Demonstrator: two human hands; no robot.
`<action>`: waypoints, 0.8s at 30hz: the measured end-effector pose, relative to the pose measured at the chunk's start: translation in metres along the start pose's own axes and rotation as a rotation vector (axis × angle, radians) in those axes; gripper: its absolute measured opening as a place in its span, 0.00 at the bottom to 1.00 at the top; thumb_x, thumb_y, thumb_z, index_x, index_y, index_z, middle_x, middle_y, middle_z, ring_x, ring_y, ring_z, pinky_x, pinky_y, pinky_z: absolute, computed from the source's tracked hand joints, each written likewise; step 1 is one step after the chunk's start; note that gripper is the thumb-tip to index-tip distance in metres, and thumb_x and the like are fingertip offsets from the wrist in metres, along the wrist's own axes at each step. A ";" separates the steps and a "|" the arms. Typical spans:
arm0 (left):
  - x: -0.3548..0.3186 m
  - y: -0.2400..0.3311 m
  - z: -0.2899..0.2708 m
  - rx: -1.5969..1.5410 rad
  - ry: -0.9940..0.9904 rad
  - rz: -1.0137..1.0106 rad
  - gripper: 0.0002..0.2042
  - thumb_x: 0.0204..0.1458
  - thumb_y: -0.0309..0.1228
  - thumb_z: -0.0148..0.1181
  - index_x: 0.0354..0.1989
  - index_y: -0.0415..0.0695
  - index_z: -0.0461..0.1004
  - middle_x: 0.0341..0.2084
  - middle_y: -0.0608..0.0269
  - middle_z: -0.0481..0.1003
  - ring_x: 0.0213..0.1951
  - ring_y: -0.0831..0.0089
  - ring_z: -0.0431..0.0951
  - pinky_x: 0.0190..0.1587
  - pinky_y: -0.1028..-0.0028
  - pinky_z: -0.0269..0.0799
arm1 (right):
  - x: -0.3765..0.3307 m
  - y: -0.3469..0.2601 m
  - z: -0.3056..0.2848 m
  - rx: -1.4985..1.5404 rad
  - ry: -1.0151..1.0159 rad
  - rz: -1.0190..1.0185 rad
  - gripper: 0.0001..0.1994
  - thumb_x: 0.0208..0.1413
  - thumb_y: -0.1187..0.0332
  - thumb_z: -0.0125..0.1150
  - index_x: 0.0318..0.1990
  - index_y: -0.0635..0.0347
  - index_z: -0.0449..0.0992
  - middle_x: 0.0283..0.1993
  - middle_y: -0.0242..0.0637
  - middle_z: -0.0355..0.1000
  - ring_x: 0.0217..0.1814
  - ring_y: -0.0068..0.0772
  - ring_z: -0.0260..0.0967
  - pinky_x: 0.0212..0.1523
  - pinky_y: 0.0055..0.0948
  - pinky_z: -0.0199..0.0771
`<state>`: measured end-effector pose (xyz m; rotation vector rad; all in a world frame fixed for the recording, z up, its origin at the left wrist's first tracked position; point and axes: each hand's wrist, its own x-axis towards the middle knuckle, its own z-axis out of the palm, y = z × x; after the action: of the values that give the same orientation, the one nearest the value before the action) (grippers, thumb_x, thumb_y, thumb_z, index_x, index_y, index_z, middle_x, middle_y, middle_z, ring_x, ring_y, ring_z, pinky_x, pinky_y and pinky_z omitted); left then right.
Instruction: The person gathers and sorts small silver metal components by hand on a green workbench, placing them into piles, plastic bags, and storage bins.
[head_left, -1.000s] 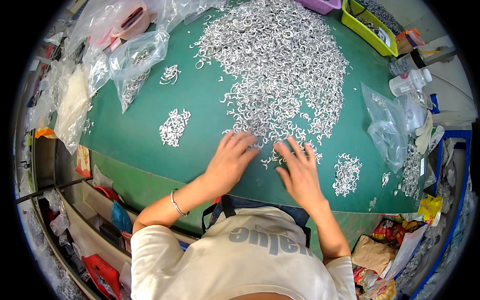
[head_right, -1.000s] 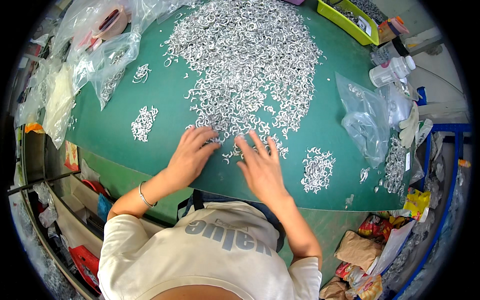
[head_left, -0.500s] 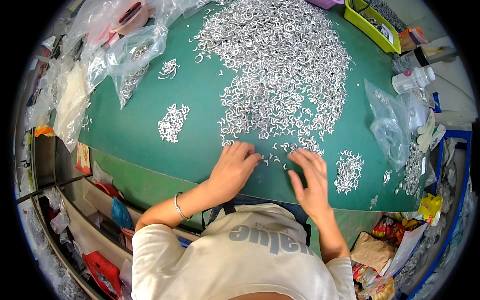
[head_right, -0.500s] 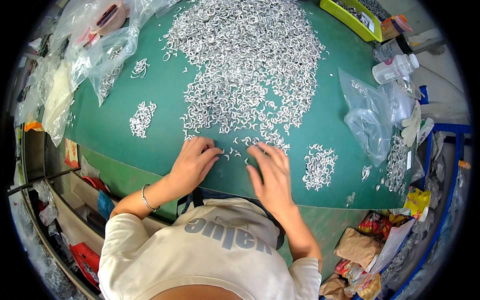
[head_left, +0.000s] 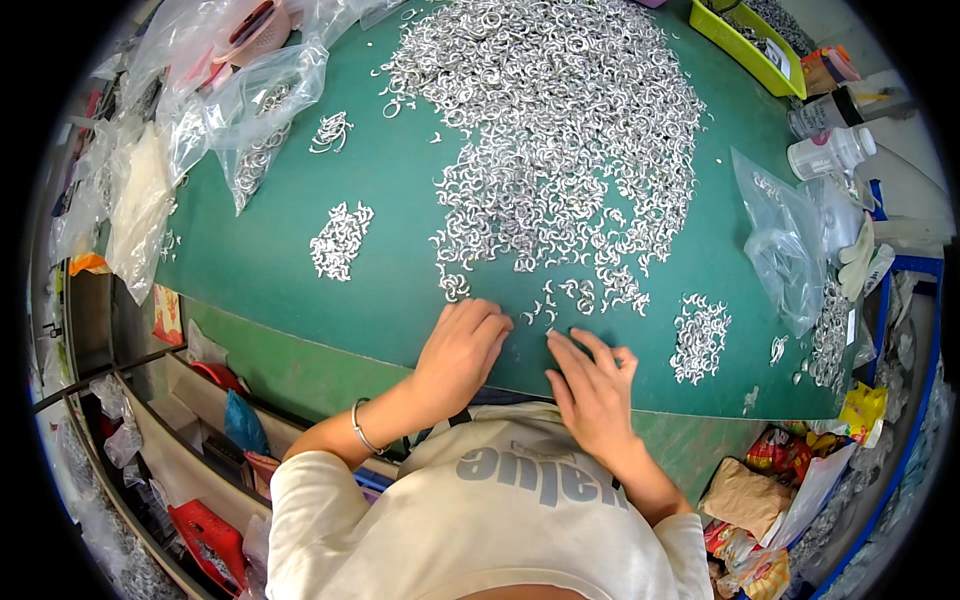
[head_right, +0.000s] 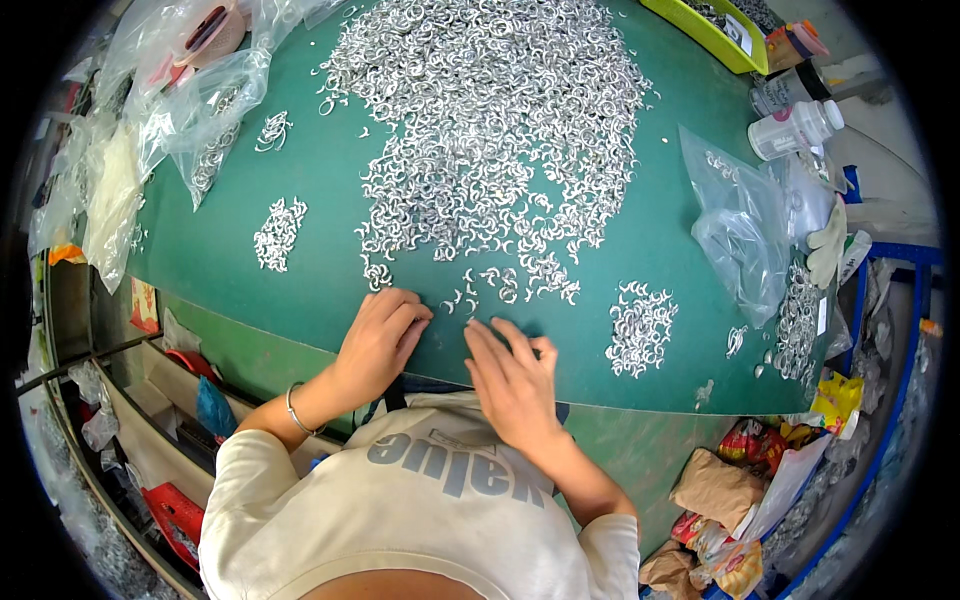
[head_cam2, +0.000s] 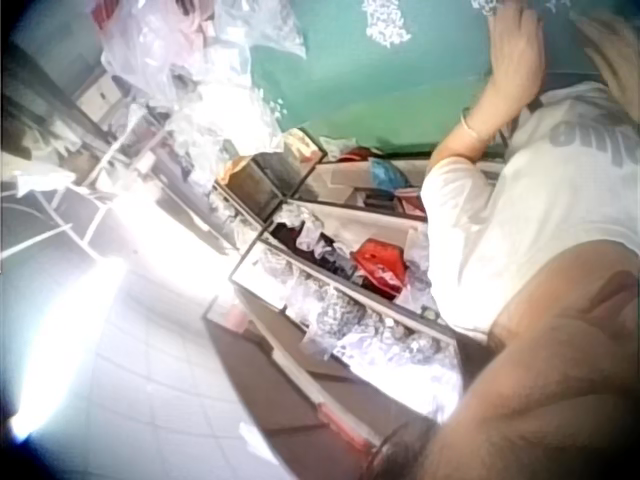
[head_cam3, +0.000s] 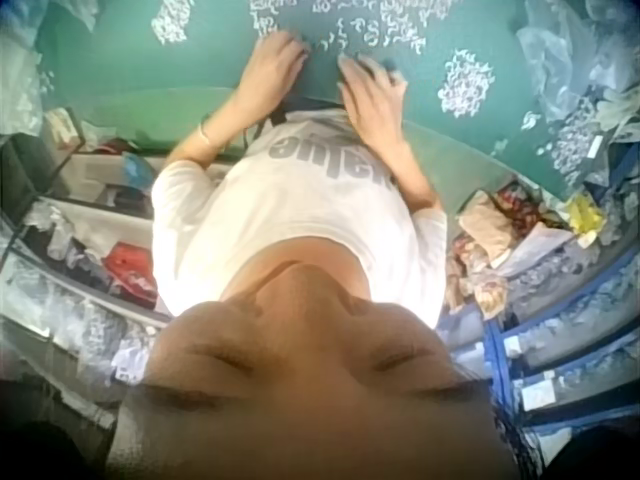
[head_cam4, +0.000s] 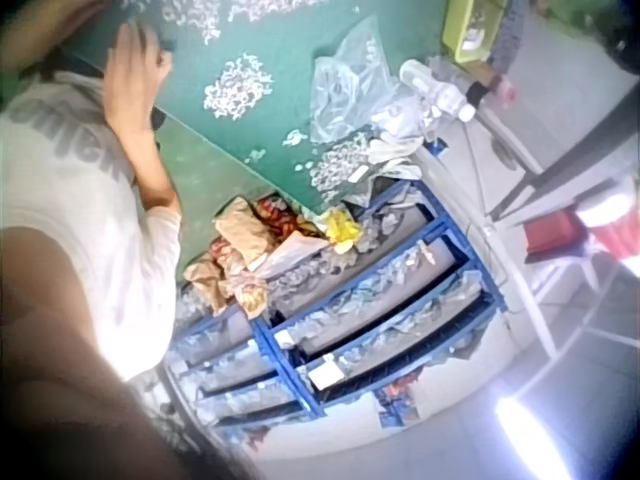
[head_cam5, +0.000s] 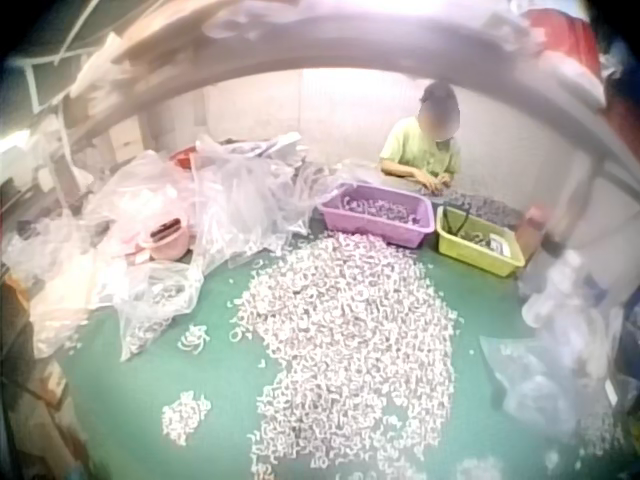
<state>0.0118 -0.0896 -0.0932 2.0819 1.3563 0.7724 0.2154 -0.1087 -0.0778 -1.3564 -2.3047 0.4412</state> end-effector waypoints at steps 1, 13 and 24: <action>0.000 0.002 0.000 -0.024 0.007 -0.006 0.08 0.46 0.19 0.61 0.35 0.39 0.71 0.33 0.56 0.70 0.35 0.58 0.70 0.38 0.66 0.66 | 0.000 -0.001 0.000 0.010 0.004 -0.003 0.20 0.48 0.74 0.62 0.51 0.62 0.71 0.49 0.35 0.73 0.54 0.37 0.66 0.48 0.39 0.54; 0.001 0.005 0.010 -0.161 0.141 -0.013 0.12 0.44 0.16 0.61 0.38 0.38 0.73 0.35 0.54 0.72 0.36 0.57 0.73 0.39 0.66 0.70 | 0.006 0.003 0.002 0.193 -0.003 -0.064 0.16 0.48 0.76 0.61 0.47 0.64 0.73 0.49 0.39 0.72 0.54 0.40 0.66 0.49 0.41 0.60; 0.005 0.004 0.013 -0.113 0.074 0.028 0.14 0.43 0.17 0.60 0.41 0.39 0.73 0.37 0.57 0.70 0.39 0.58 0.71 0.40 0.65 0.66 | -0.038 0.036 -0.016 -0.138 0.020 0.081 0.14 0.50 0.76 0.58 0.46 0.65 0.74 0.56 0.42 0.68 0.62 0.46 0.61 0.55 0.46 0.60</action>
<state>0.0250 -0.0879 -0.0990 2.0062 1.2929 0.9243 0.2667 -0.1243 -0.0883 -1.5170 -2.3065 0.2968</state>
